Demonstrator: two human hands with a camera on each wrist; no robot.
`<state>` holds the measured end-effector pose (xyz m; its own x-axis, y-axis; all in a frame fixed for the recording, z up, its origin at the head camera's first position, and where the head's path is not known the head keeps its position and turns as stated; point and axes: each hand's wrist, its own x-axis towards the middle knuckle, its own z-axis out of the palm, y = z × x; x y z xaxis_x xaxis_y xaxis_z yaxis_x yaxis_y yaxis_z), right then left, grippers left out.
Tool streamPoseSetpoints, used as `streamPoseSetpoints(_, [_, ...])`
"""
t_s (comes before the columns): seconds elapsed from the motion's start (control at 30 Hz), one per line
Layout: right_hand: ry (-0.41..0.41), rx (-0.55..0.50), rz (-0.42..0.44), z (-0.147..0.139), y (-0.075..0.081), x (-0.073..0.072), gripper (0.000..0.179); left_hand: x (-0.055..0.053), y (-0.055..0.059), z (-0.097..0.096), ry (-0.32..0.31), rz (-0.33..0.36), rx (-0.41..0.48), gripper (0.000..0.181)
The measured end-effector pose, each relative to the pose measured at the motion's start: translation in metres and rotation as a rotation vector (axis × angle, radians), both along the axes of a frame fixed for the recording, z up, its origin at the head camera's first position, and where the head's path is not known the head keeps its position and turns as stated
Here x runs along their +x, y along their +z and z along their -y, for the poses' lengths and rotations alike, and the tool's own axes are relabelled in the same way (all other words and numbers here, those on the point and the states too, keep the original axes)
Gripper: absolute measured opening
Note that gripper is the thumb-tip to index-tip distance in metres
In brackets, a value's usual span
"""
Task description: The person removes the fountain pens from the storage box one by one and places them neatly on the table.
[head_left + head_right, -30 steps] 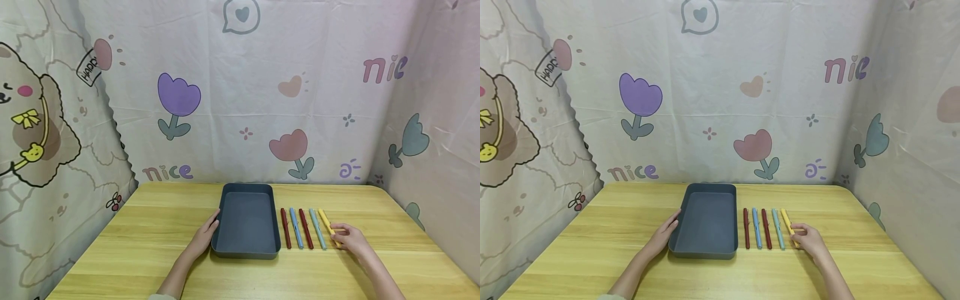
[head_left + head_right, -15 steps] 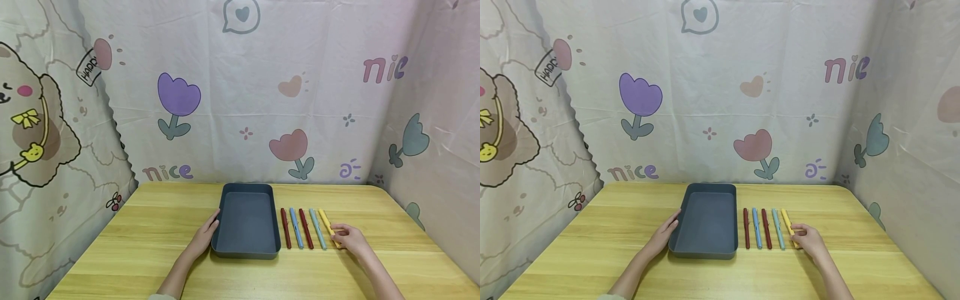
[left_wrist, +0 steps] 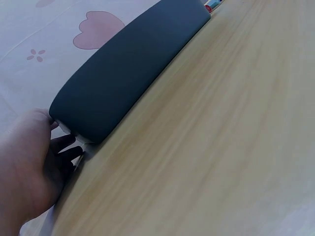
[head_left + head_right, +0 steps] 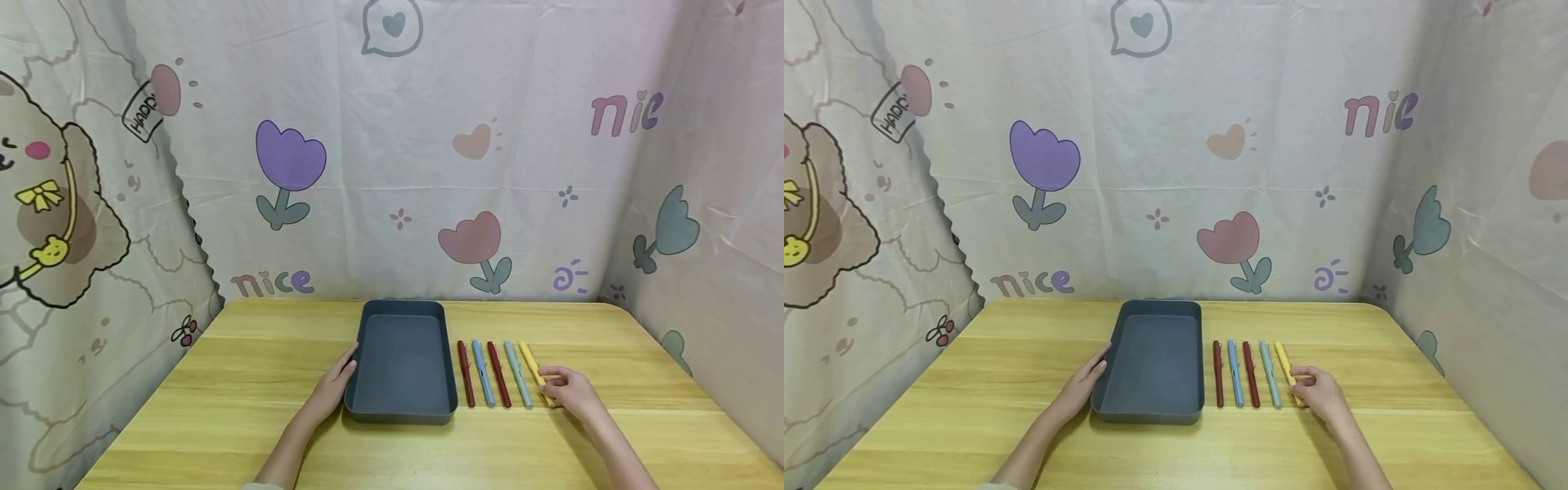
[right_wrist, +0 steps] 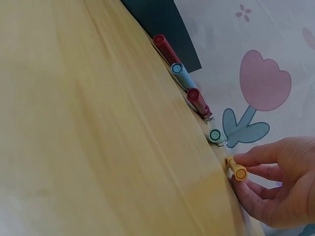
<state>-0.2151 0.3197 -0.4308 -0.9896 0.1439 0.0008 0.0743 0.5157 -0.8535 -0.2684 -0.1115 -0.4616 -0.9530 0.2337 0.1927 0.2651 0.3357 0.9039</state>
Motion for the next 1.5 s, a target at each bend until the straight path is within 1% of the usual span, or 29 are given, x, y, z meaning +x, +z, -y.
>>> streamPoseSetpoints(0.27, [-0.009,0.053,-0.011,0.0012,-0.0027,0.0008,0.033,0.0003,-0.0024,0.0005,-0.004,0.003,0.003,0.047])
streamPoseSetpoints(0.5, [0.006,0.12,-0.047,0.0015,-0.002,-0.0003,0.032,-0.0004,-0.001,0.0007,0.0,-0.001,-0.005,0.047])
streamPoseSetpoints(0.6, [0.009,0.132,-0.05,0.0014,-0.0019,-0.0006,0.032,0.0,-0.0006,0.0006,-0.004,-0.001,0.0,0.046])
streamPoseSetpoints(0.83, [0.001,0.131,-0.036,0.0014,-0.0041,-0.0005,0.03,0.0007,-0.001,0.0006,-0.008,0.004,0.0,0.047])
streamPoseSetpoints(0.97, [0.004,0.136,-0.043,0.001,-0.0041,-0.0005,0.03,0.0,-0.0011,0.0006,0.0,0.001,-0.004,0.047])
streamPoseSetpoints(1.27, [0.003,0.12,-0.047,0.0013,-0.0028,-0.0002,0.031,0.0013,-0.0003,0.0005,-0.001,-0.003,0.001,0.047])
streamPoseSetpoints(1.5, [-0.005,0.076,-0.029,0.0005,-0.0012,0.0001,0.033,0.0015,0.0002,0.0003,-0.006,-0.001,0.004,0.047])
